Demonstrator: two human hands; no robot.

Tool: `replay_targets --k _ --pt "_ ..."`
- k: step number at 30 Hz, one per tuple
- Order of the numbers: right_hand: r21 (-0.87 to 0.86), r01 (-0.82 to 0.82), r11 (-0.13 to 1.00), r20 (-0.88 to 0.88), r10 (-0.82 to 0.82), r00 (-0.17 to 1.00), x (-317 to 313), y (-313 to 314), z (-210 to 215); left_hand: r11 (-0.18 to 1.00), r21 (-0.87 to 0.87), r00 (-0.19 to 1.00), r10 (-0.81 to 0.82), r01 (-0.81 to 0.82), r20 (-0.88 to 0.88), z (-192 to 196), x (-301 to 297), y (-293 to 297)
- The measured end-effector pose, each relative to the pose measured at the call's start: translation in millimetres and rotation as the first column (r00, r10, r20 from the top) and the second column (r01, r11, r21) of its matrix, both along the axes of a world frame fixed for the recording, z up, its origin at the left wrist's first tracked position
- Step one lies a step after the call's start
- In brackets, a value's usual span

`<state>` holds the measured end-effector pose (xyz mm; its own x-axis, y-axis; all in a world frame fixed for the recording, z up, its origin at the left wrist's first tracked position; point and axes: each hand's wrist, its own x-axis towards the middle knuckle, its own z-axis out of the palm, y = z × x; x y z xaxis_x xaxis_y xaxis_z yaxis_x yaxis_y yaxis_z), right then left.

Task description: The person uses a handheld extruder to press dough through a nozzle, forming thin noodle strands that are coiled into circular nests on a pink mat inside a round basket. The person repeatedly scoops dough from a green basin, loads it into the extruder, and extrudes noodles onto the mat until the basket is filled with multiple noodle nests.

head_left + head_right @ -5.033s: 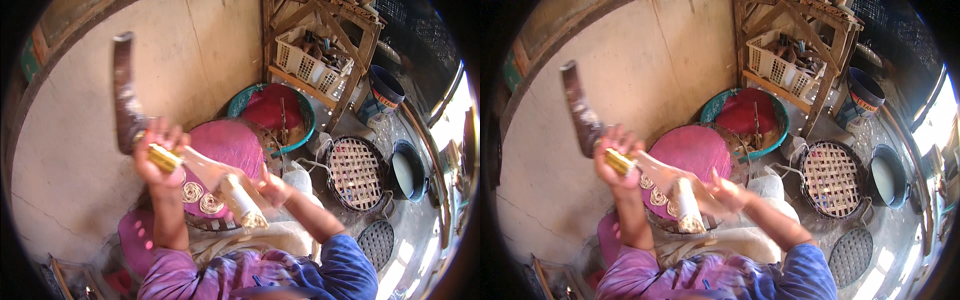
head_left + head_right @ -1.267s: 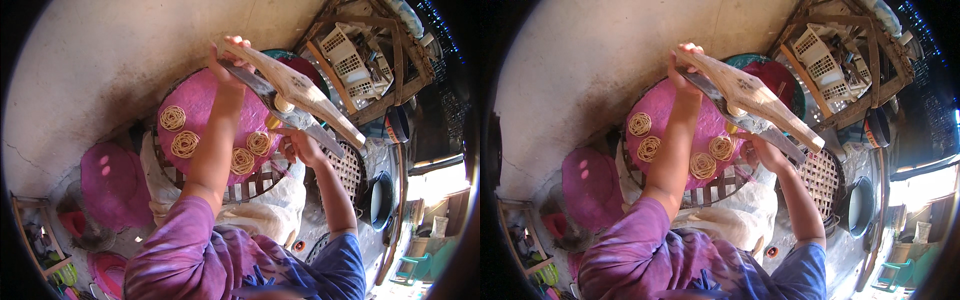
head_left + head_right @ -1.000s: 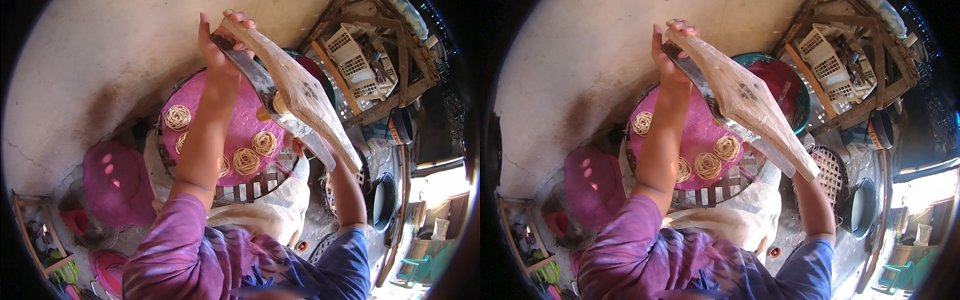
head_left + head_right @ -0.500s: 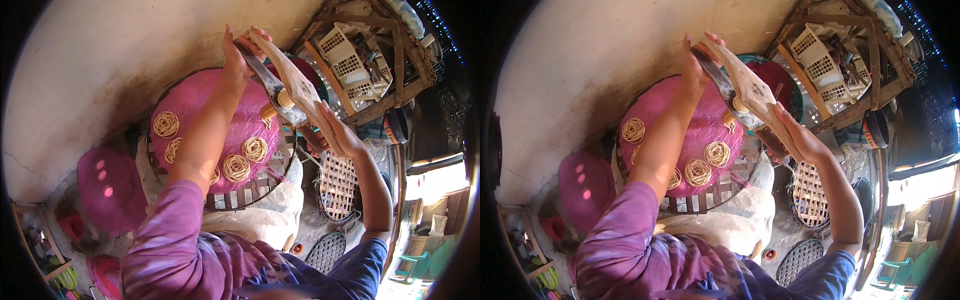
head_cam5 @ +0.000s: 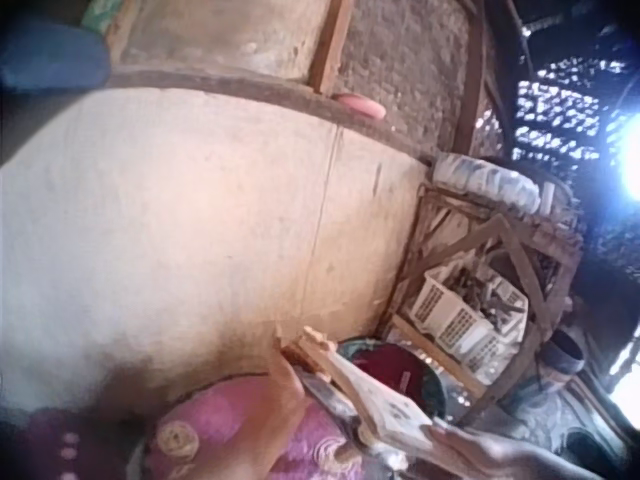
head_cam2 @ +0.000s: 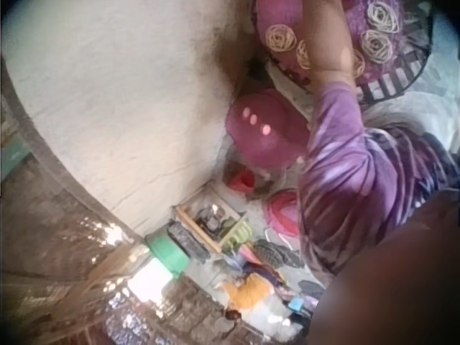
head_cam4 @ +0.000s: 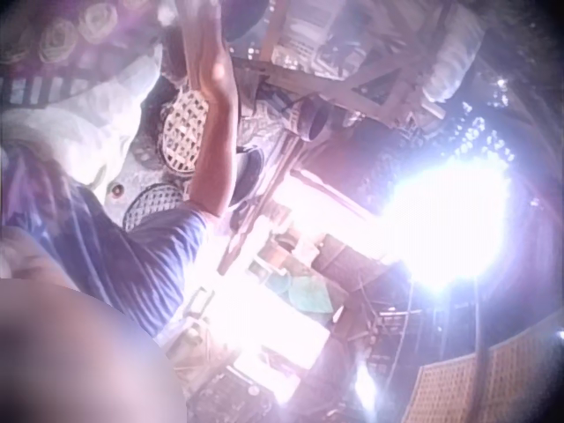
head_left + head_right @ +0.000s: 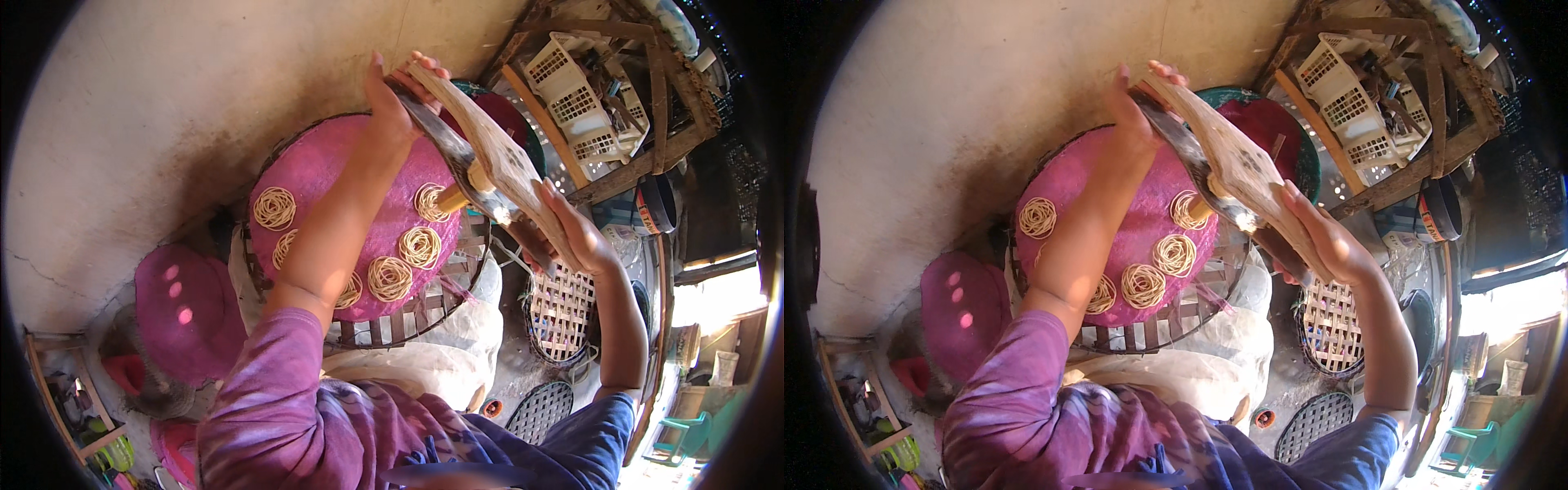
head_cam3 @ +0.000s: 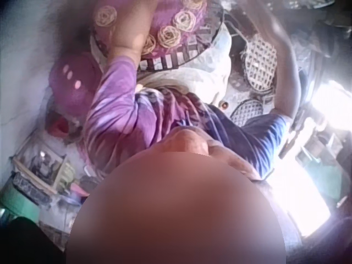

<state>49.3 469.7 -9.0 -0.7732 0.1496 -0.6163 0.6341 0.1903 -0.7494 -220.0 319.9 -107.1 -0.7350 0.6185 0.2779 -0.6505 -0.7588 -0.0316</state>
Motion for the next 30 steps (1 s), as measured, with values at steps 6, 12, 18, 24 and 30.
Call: replay_targets --k 6,12,18,24,30 --pt "-0.152 0.019 0.988 -0.164 -0.044 0.986 7.5 22.8 -22.1 0.985 0.157 0.997 -0.061 0.068 -0.046 -19.3 1.7 28.8" --pt "-0.714 -0.055 0.698 -0.29 -0.223 0.931 -25.2 18.9 -120.8 0.975 0.219 0.999 -0.03 0.019 0.045 -24.4 -6.0 29.2" --pt "-0.627 -0.014 0.779 -0.166 -0.116 0.979 -45.2 32.8 -155.8 0.967 0.243 0.997 0.075 -0.072 -0.001 -34.9 -13.7 24.9" --pt "0.553 -0.174 0.815 -0.229 0.349 0.909 -75.5 -1.1 -137.1 0.976 0.108 0.964 0.207 -0.191 -0.168 -0.1 -33.5 -28.1" --pt "0.607 -0.024 0.794 -0.509 0.412 0.756 -50.2 -15.8 -130.3 0.931 0.266 0.8 0.354 -0.251 -0.484 85.1 -14.8 -145.8"
